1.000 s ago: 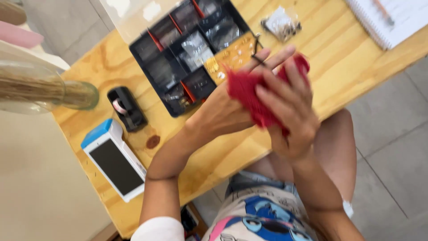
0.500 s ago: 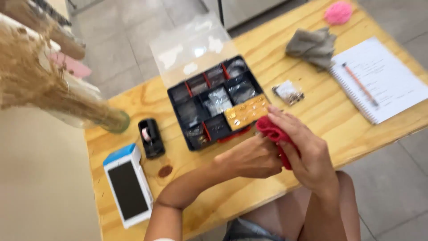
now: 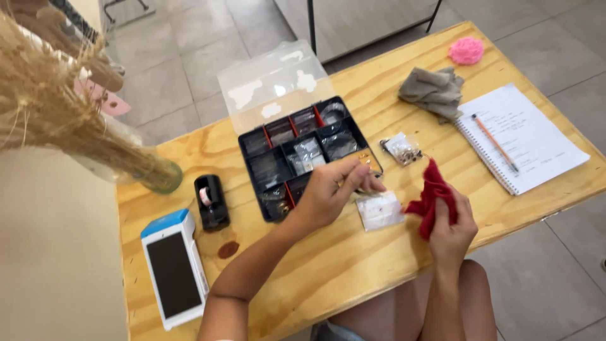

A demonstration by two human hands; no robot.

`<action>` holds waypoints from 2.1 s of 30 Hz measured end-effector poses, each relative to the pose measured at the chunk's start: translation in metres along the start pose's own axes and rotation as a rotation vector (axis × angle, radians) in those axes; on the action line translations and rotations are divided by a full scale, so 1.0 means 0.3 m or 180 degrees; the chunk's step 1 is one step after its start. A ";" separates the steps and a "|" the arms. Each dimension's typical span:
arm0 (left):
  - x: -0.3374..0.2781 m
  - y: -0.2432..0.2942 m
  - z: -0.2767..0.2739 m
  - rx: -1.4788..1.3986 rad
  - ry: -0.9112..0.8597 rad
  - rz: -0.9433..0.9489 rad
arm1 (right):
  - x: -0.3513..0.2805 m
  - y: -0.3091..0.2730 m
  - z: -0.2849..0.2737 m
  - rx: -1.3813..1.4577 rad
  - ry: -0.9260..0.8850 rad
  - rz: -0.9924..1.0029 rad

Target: Sorting and organizing various jewelry items like earrings and necklaces into a storage box and small bags.

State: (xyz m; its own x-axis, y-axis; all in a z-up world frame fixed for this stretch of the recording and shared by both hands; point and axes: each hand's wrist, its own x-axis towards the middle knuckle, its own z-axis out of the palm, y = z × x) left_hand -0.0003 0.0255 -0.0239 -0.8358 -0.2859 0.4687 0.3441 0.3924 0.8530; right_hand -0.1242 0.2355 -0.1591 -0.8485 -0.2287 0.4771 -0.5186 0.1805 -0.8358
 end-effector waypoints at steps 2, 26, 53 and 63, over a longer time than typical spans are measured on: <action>0.001 -0.071 0.038 -0.0593 -0.0173 -0.0288 | 0.005 -0.084 0.021 0.0603 0.0277 0.0663; -0.095 -0.082 0.158 -0.0525 -0.0145 -0.0681 | -0.006 -0.378 0.094 0.0279 0.0109 -0.1571; -0.030 -0.065 0.058 -0.1351 -0.0871 -0.1244 | 0.016 -0.377 -0.059 0.0050 -0.0409 -0.0458; -0.028 -0.108 0.086 0.1191 -0.0729 -0.0185 | -0.007 -0.227 -0.153 0.0404 -0.0279 0.0179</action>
